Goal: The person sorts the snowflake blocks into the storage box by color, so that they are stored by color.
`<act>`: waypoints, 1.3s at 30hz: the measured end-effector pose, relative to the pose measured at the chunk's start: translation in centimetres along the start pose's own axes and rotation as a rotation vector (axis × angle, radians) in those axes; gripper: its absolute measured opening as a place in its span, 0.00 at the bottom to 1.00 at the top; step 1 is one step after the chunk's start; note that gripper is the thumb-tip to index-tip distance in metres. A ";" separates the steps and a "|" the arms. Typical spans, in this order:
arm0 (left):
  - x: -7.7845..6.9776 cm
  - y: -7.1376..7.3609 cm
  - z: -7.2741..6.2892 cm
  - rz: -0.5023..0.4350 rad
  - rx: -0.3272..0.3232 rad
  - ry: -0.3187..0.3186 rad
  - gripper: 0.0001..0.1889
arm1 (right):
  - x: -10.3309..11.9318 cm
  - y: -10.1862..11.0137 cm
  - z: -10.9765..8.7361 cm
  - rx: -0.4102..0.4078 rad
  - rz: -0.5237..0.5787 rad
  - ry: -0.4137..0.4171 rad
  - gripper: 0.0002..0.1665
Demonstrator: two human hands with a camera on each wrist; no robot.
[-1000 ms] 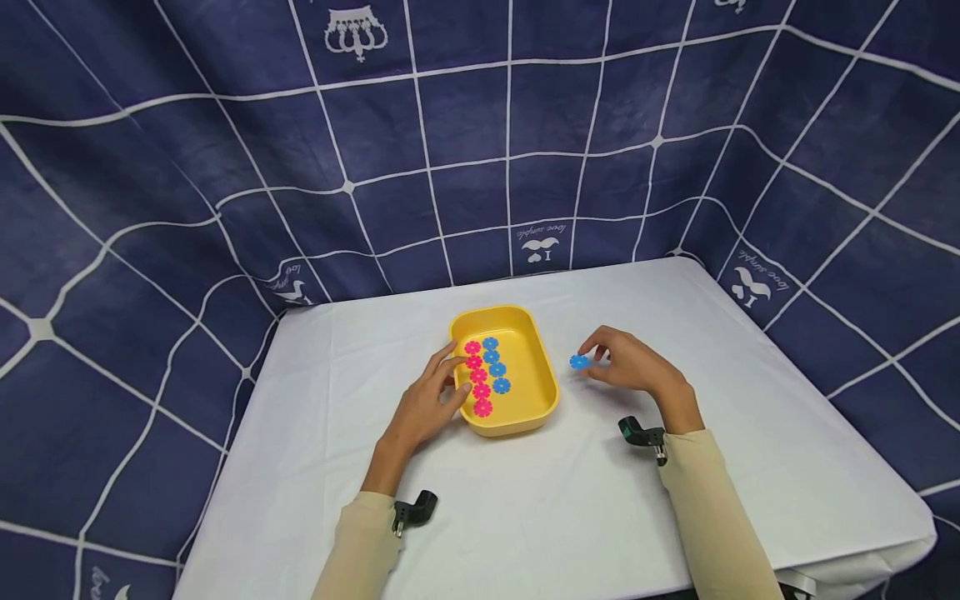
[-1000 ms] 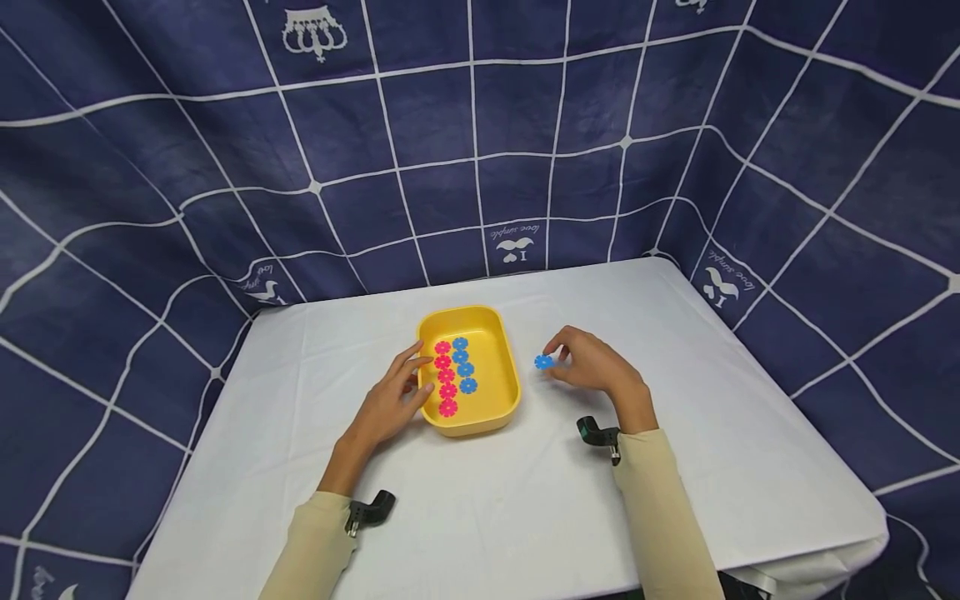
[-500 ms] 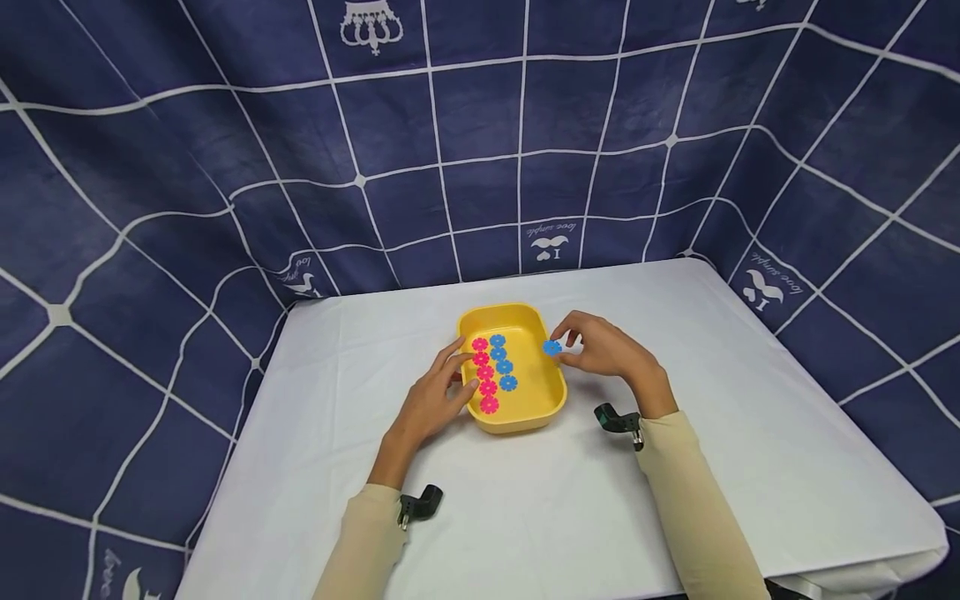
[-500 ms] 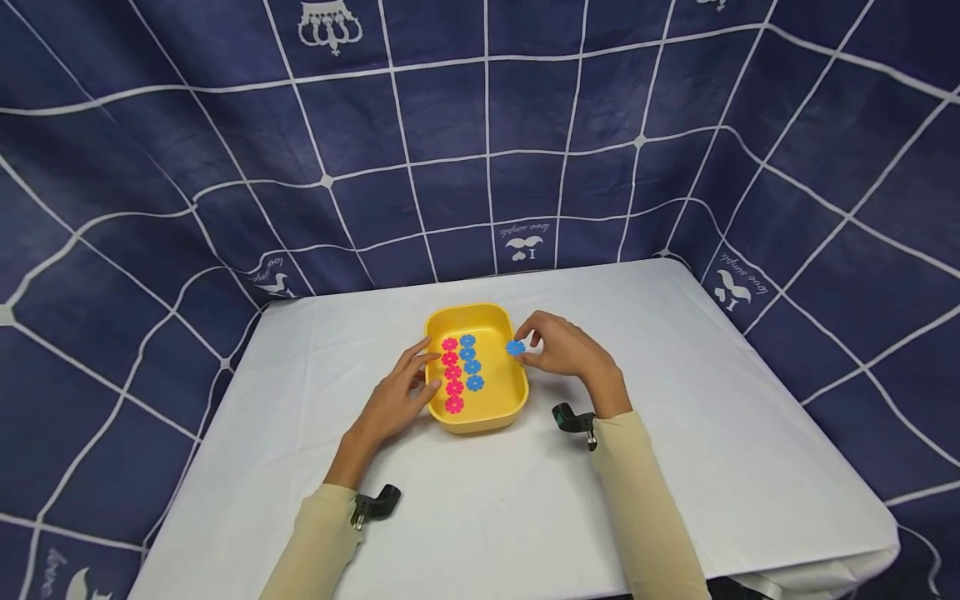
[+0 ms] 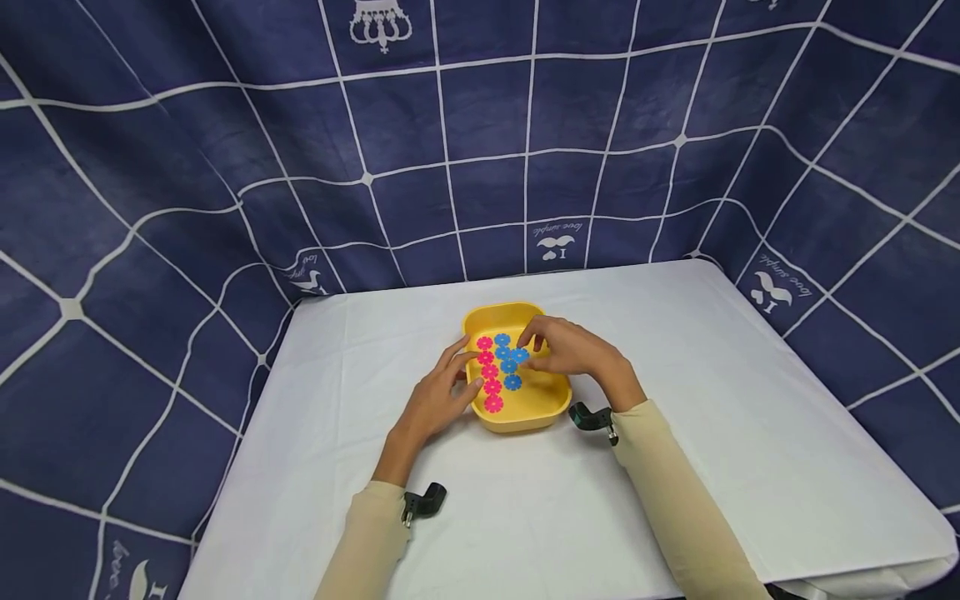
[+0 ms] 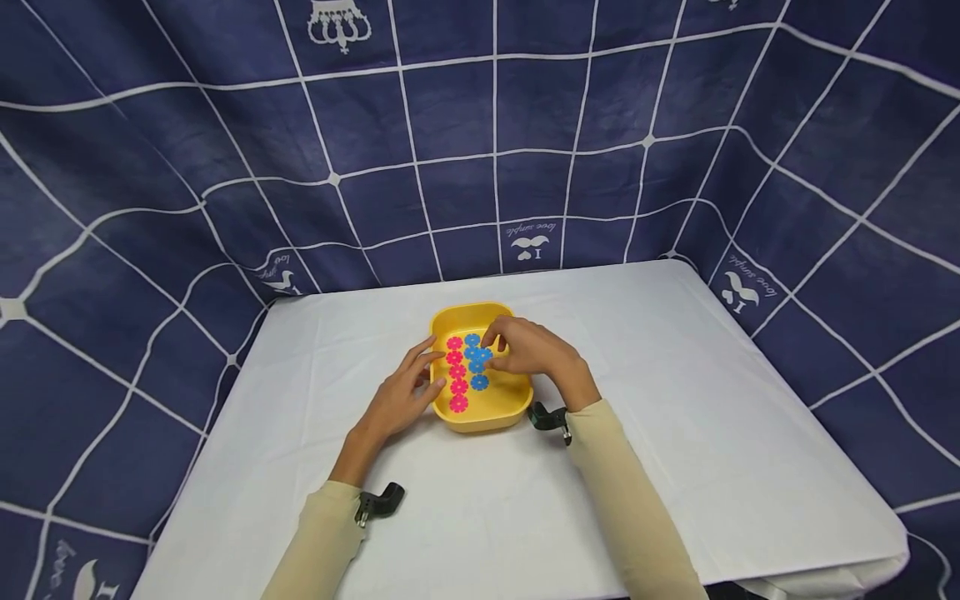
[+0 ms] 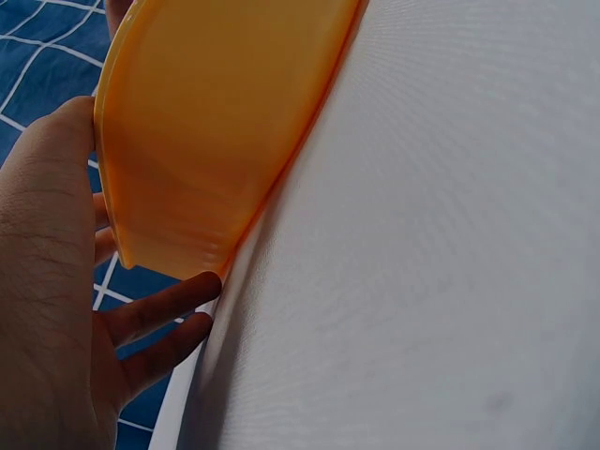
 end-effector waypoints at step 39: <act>-0.1 0.1 0.1 0.011 -0.003 -0.029 0.31 | 2.8 -6.3 5.4 0.605 -0.413 0.147 0.16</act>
Point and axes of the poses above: each hand's wrist, its own z-axis towards the middle knuckle, its own y-axis out of the back of the hand, x = y × z, the point moved 8 cm from there along z, towards the middle knuckle, and after that the axes turned 4 degrees about x, right-handed, at the moved point
